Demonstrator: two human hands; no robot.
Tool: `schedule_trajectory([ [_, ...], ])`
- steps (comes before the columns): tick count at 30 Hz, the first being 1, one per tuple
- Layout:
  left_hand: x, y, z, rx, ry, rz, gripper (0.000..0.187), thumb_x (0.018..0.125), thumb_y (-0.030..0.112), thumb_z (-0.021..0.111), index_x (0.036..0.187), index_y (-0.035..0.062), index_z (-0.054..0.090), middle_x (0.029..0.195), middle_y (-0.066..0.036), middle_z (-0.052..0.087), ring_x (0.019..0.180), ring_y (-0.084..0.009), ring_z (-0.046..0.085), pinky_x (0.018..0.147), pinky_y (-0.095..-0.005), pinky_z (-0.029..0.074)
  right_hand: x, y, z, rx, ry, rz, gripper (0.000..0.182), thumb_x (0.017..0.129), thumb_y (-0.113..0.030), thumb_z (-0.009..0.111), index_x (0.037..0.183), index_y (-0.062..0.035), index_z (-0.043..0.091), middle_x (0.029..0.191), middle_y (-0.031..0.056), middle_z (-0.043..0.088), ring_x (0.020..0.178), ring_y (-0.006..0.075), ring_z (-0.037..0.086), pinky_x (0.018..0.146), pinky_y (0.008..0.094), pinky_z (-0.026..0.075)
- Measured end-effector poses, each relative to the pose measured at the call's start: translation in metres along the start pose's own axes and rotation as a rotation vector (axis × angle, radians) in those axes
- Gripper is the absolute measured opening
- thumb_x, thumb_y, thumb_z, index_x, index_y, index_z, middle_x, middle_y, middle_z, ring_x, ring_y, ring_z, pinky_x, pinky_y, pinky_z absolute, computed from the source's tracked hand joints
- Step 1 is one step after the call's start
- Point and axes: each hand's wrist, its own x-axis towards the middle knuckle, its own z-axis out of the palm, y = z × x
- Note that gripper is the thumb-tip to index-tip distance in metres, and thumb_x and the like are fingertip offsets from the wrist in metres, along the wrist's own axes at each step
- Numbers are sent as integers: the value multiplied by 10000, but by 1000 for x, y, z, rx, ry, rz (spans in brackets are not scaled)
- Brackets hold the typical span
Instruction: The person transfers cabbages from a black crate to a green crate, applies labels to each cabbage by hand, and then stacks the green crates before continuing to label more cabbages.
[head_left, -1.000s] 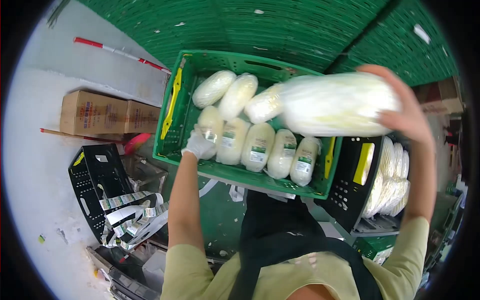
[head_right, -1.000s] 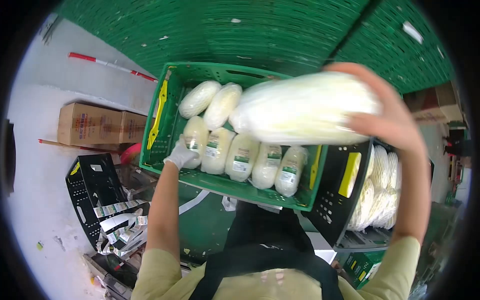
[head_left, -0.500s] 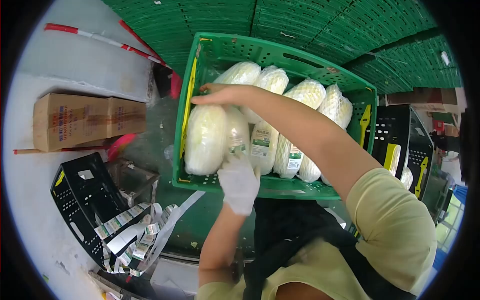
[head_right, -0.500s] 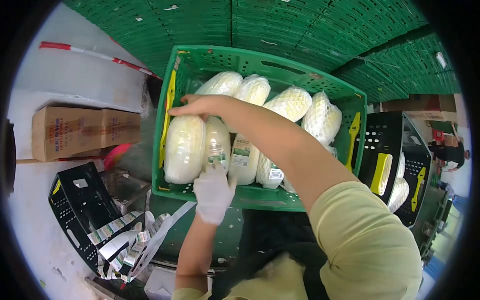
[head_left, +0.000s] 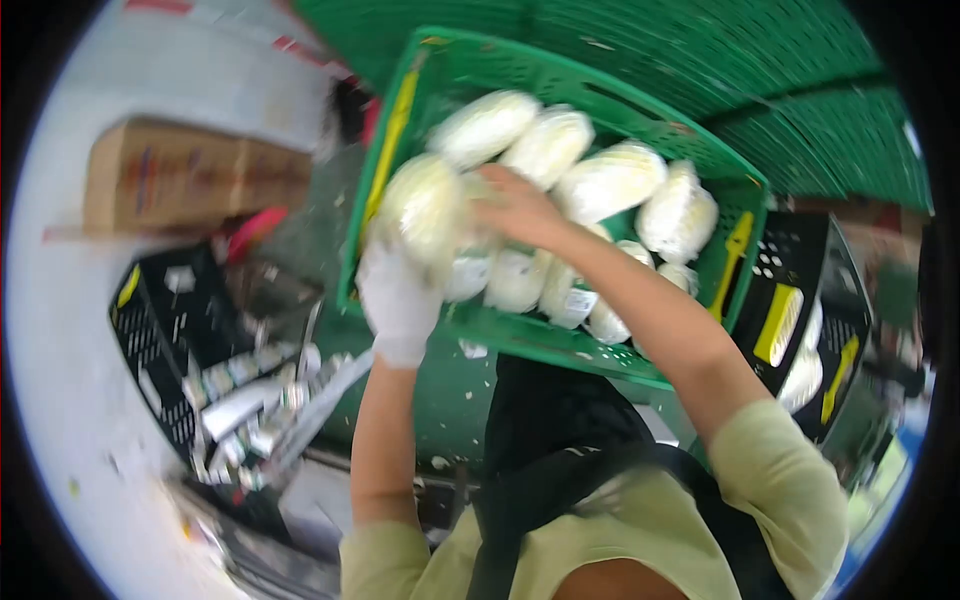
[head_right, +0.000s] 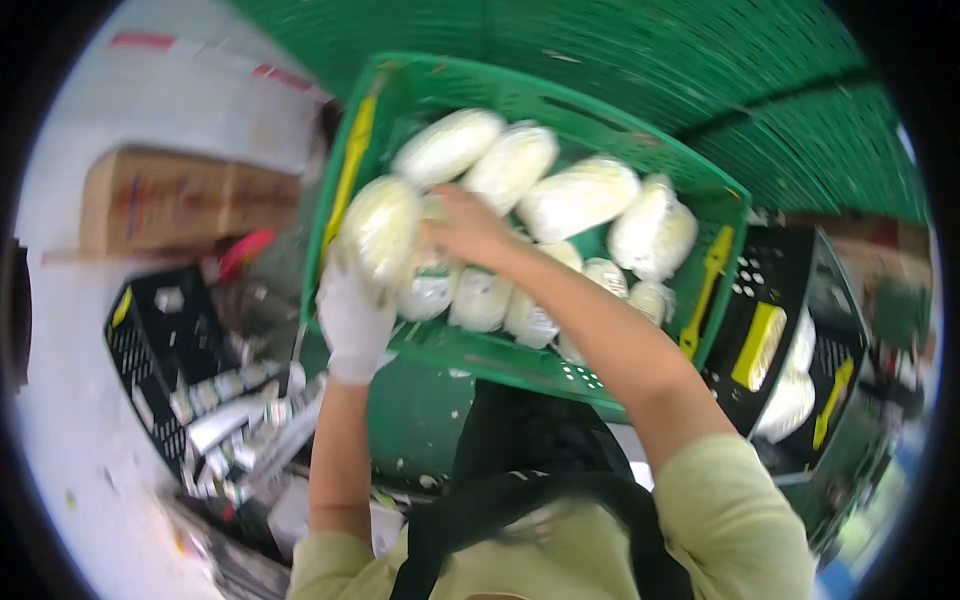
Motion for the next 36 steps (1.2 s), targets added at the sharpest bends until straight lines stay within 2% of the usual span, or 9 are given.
schedule_trajectory([
  [4, -25, -5, 8, -118, 576, 222, 293, 738, -4, 636, 1028, 29, 629, 1281, -205, 536, 1160, -384, 516, 969, -454, 415, -110, -20, -30, -6, -30, 170, 494, 885, -334, 604, 1240, 5, 548, 1237, 206, 572, 1136, 339, 561, 950, 417, 452],
  [13, -293, 52, 53, -416, 258, -75, 462, 717, -24, 615, 1166, 84, 597, 1266, -174, 528, 1194, -374, 497, 1001, -462, 404, -225, -14, 27, -686, 135, -291, 308, 775, -195, 686, 1012, -42, 562, 861, 133, 587, 807, 306, 599, 643, 442, 505],
  [19, -415, -117, 31, -324, 517, -664, 388, 740, -41, 614, 1116, 50, 604, 1144, -135, 591, 1148, -302, 540, 1031, -399, 399, -225, -13, 34, -733, 230, -383, 300, 794, -144, 658, 1063, -43, 575, 854, 147, 622, 799, 324, 622, 648, 442, 512],
  [21, -431, -196, 7, -781, 839, -943, 374, 807, -31, 632, 1176, 12, 584, 1192, -105, 590, 1103, -212, 568, 1015, -352, 428, -224, -10, 36, -740, 223, -362, 296, 798, -135, 651, 1070, -50, 573, 853, 148, 623, 801, 327, 624, 650, 443, 510],
  [25, -449, -346, -63, -1011, 1182, -1004, 362, 860, 10, 671, 1201, 1, 549, 1131, -90, 617, 1048, -170, 577, 968, -301, 448, -221, 1, 40, -771, 237, -309, 278, 801, -118, 642, 1064, -64, 570, 846, 149, 620, 800, 331, 625, 647, 446, 502],
  [26, -461, -402, -53, -1033, 1273, -902, 323, 864, 104, 703, 1149, 49, 563, 1019, -48, 637, 866, -160, 620, 733, -294, 527, -222, -2, 42, -768, 221, -255, 276, 804, -105, 634, 1068, -69, 565, 834, 147, 620, 795, 334, 627, 647, 453, 498],
  [29, -481, -502, -51, -1114, 1057, -1002, 302, 898, 286, 672, 1097, 64, 623, 1071, -83, 659, 824, -189, 656, 487, -317, 517, -216, -3, 46, -768, 190, -217, 325, 797, -92, 640, 1107, -58, 550, 941, 170, 602, 891, 357, 607, 722, 456, 492],
  [32, -470, -476, -100, -1104, 708, -1349, 362, 904, 327, 667, 1125, 41, 652, 1062, -57, 683, 896, -186, 660, 688, -317, 538, -219, -18, 42, -732, 187, -241, 422, 747, -39, 681, 1141, -37, 530, 1185, 203, 528, 1132, 401, 504, 931, 453, 436],
  [36, -504, -477, -97, -1244, 407, -1136, 109, 887, 138, 669, 945, 48, 651, 778, -6, 658, 646, -80, 577, 598, -221, 406, -218, -46, 64, -778, 473, -167, 400, 754, -54, 695, 1128, -26, 559, 1283, 218, 495, 1213, 416, 453, 1016, 457, 384],
])
